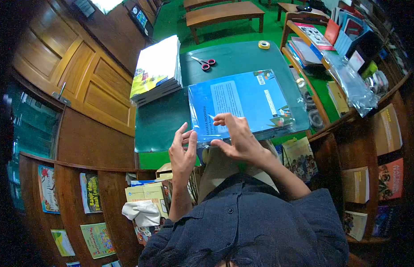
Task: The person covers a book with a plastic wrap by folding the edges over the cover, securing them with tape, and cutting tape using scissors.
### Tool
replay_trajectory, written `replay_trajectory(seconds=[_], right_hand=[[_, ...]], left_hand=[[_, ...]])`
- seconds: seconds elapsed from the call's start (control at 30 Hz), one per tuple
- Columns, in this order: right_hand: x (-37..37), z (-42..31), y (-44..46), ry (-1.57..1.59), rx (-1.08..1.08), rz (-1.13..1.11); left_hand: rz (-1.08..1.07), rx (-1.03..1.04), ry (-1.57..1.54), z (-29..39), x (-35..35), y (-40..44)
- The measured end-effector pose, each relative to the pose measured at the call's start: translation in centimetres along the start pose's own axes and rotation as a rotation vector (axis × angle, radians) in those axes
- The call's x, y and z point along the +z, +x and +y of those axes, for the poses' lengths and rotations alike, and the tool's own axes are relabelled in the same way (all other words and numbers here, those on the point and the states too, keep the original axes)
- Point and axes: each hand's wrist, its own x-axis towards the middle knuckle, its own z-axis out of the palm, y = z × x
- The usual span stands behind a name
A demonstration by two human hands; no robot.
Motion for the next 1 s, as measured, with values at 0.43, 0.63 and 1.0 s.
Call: replay_trajectory(seconds=[0.43, 0.63, 1.0], right_hand=[[3.0, -0.7, -0.3, -0.192, -0.102, 0.097], [3.1, -0.4, 1.0, -0.067, -0.085, 0.254], [3.2, 0.3, 1.3, -0.088, -0.030, 0.216]], left_hand=[[0.003, -0.008, -0.620, -1.4, 0.0, 0.6], [0.069, 0.039, -0.231, -2.1, 0.3, 0.0], [0.114, 0.161, 0.177, -1.6, 1.4, -0.8]])
